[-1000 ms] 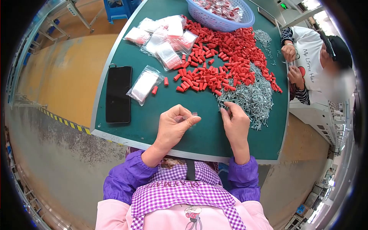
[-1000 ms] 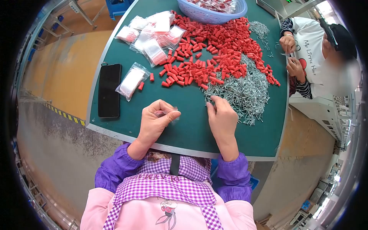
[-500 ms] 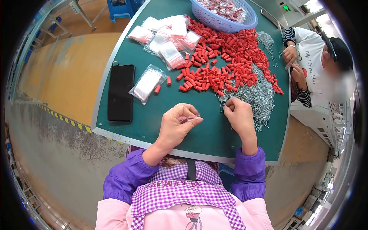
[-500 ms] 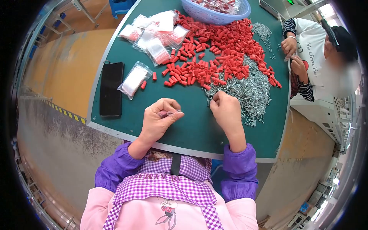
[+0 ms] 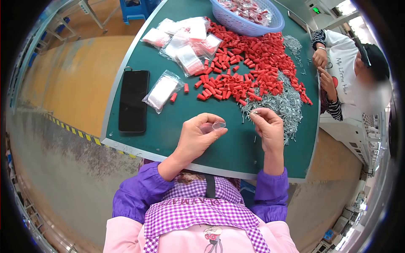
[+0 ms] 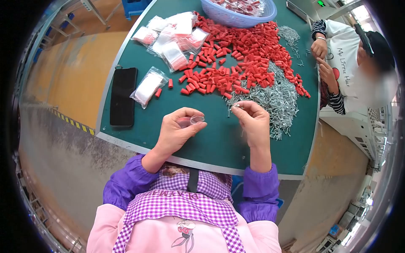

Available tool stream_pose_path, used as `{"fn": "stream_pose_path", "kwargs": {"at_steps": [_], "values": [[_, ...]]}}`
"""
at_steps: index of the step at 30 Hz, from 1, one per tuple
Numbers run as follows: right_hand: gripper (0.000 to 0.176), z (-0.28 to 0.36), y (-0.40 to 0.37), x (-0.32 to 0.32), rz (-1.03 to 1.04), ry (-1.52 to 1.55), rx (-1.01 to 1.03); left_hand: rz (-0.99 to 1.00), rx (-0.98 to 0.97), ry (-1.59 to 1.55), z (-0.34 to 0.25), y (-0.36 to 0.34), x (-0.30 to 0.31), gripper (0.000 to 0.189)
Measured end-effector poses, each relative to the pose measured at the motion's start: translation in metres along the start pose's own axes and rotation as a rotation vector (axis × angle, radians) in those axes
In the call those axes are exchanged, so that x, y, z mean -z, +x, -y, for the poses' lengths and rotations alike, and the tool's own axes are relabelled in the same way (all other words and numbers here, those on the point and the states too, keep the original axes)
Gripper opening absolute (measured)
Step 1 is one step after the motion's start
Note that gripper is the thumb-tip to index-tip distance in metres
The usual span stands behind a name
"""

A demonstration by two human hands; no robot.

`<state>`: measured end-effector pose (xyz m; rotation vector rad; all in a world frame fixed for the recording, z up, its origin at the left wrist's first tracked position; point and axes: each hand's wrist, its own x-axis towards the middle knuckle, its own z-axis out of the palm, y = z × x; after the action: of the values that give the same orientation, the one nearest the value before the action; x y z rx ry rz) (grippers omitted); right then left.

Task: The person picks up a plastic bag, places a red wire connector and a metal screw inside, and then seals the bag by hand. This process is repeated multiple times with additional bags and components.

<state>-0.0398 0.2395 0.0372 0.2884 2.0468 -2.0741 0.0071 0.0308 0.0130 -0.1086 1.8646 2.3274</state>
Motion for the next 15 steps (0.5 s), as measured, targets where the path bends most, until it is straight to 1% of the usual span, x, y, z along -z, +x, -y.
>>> {"fn": "stream_pose_path", "kwargs": {"at_steps": [3, 6, 9, 10, 13, 15], "values": [[0.011, 0.006, -0.018, -0.022, 0.081, 0.087, 0.050, 0.012, -0.020, 0.041, -0.002, 0.001, -0.003, 0.021], [0.014, 0.011, -0.027, -0.041, 0.180, 0.059, 0.161, 0.023, -0.016, 0.050, 0.000, 0.002, -0.005, 0.020], [0.014, 0.005, -0.027, -0.045, 0.258, -0.027, 0.199, 0.025, -0.052, 0.058, 0.007, 0.003, -0.003, 0.021], [0.015, 0.007, -0.027, -0.046, 0.263, -0.052, 0.190, 0.024, -0.074, 0.061, 0.008, 0.003, -0.002, 0.021], [0.014, 0.007, -0.029, -0.050, 0.198, -0.060, 0.210, 0.010, -0.108, 0.098, 0.002, 0.001, -0.001, 0.021], [0.011, 0.005, -0.025, -0.047, 0.099, -0.042, 0.187, 0.001, -0.111, 0.117, 0.001, 0.000, 0.000, 0.021]]}}
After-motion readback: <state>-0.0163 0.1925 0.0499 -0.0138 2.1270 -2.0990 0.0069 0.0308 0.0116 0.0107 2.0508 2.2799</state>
